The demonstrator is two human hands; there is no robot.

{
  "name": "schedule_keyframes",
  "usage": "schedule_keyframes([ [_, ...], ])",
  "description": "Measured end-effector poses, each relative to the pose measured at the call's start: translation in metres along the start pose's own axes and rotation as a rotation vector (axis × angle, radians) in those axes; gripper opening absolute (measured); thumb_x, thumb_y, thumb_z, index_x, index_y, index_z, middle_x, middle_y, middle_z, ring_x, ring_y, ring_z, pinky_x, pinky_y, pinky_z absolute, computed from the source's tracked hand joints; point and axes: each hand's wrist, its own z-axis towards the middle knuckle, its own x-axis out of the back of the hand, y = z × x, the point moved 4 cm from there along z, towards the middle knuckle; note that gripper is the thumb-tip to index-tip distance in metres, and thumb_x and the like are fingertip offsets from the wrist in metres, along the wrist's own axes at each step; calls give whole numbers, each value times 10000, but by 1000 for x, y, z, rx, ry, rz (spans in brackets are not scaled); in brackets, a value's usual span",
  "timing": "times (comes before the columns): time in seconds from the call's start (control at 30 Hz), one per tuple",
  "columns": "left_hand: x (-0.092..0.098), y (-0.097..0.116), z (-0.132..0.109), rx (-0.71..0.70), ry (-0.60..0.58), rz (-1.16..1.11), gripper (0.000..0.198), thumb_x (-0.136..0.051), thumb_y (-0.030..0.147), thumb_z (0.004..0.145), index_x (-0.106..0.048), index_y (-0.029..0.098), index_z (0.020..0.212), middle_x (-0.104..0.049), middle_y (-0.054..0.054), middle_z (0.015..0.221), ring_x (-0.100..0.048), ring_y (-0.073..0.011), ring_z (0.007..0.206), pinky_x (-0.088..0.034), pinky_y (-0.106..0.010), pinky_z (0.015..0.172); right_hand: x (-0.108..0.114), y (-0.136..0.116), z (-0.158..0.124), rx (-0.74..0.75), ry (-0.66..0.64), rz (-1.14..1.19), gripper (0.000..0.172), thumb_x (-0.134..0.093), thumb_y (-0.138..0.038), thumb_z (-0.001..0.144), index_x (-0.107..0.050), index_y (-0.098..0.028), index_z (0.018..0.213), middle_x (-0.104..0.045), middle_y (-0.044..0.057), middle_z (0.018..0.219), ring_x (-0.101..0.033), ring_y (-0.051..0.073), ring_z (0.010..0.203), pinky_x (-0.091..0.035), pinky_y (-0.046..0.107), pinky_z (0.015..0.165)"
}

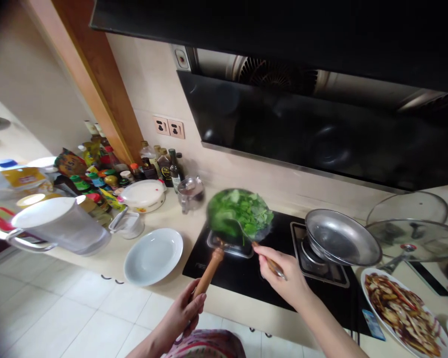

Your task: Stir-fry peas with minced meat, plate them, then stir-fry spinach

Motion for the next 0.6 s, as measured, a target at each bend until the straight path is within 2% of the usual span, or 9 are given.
schedule_keyframes([
  [0.1,0,2,-1,-3,-3,9,919,-628,720,639,-315,154,1293,-477,105,600,-390,-41,315,-221,-169,281,19,3,-3,14,65,-28,272,-554,-186,879,-650,-261,1121,-740,17,877,-710,143,690,-585,214,648],
  [0.17,-1,2,-1,-8,-6,9,916,-628,718,639,-316,152,1290,-478,104,601,-384,-41,311,-212,-172,277,21,10,-1,30,98,-63,297,-566,-177,871,-648,-270,1141,-740,26,936,-717,154,736,-592,234,704],
  [0.3,0,0,0,2,13,13,950,-634,721,625,-300,148,1305,-484,103,607,-410,-52,319,-229,-175,283,-10,44,7,-26,164,-39,247,-537,-230,895,-659,-221,1109,-737,64,965,-718,175,790,-594,267,740],
  [0.4,0,-2,2,4,30,20,975,-631,726,619,-287,147,1323,-484,104,605,-415,-54,315,-228,-175,282,-28,55,-6,-38,159,-28,261,-514,-230,906,-642,-196,1131,-717,92,1040,-704,188,884,-578,287,797],
  [0.53,-1,-4,2,4,26,4,935,-638,700,641,-293,162,1323,-491,106,588,-387,-49,291,-199,-180,276,-27,47,-32,10,39,-44,315,-510,-177,901,-600,-233,1198,-716,75,1015,-697,162,828,-572,250,742],
  [0.6,-1,-4,2,6,21,2,889,-647,672,660,-307,176,1315,-501,103,586,-402,-53,297,-207,-181,279,-23,49,-32,-4,63,-43,297,-513,-190,905,-608,-239,1182,-716,74,1008,-698,168,824,-575,260,742],
])
